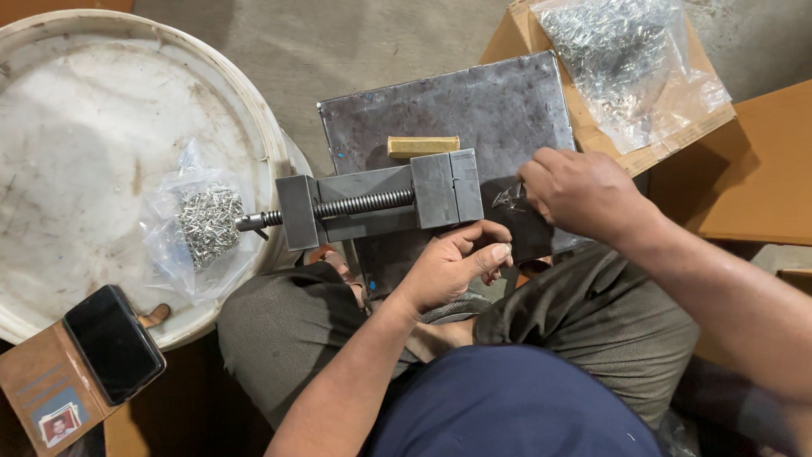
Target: The person sits and uses their hands to pick up and connect small metal hook-like components, placing them on a small metal workstation with a vice.
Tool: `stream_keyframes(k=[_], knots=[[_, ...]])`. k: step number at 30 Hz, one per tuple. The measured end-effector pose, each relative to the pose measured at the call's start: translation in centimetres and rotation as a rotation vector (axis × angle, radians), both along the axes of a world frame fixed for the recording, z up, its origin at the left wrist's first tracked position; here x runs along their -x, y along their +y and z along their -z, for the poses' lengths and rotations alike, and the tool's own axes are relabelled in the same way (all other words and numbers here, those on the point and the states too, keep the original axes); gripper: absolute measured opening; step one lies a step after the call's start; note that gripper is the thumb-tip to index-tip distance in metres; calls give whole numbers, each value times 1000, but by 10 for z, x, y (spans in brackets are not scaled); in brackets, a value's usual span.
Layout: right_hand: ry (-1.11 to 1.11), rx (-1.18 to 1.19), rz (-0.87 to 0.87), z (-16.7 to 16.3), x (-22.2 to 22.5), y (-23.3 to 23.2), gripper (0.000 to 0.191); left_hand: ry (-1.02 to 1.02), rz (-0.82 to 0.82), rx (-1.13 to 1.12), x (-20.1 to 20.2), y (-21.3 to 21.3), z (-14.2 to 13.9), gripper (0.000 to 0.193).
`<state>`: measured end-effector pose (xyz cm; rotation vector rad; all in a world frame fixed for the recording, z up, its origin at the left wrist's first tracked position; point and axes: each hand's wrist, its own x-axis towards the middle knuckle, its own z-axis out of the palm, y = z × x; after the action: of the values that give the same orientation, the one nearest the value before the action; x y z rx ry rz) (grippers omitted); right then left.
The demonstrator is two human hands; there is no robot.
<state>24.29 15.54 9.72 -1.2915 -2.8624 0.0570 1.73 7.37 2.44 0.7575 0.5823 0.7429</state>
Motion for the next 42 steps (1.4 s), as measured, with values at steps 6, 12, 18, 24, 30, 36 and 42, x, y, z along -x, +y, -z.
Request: stream_keyframes(k=[6,12,18,24,30,36,42], knots=[[271,-26,112,-5,4,-4,14,76,-29,0,-6,3,-5,29],[462,-91,194,-2,27,-64,10,256,-182,-122,-20,-5,-1,27],[762,46,236,8,41,-74,13,166,-225,-276,-16,-6,10,23],[804,444,194,1,24,-58,11,64,-84,-135,-4,-2,20,23],[793,161,270,-19,50,-34,5,-174,-92,66,0,3,19,25],[628,111,175,-41,85,-4,9,-347,25,90,14,10,15,29],[529,21,111,-51,95,-1,10,-329,35,74,14,12,14,32]])
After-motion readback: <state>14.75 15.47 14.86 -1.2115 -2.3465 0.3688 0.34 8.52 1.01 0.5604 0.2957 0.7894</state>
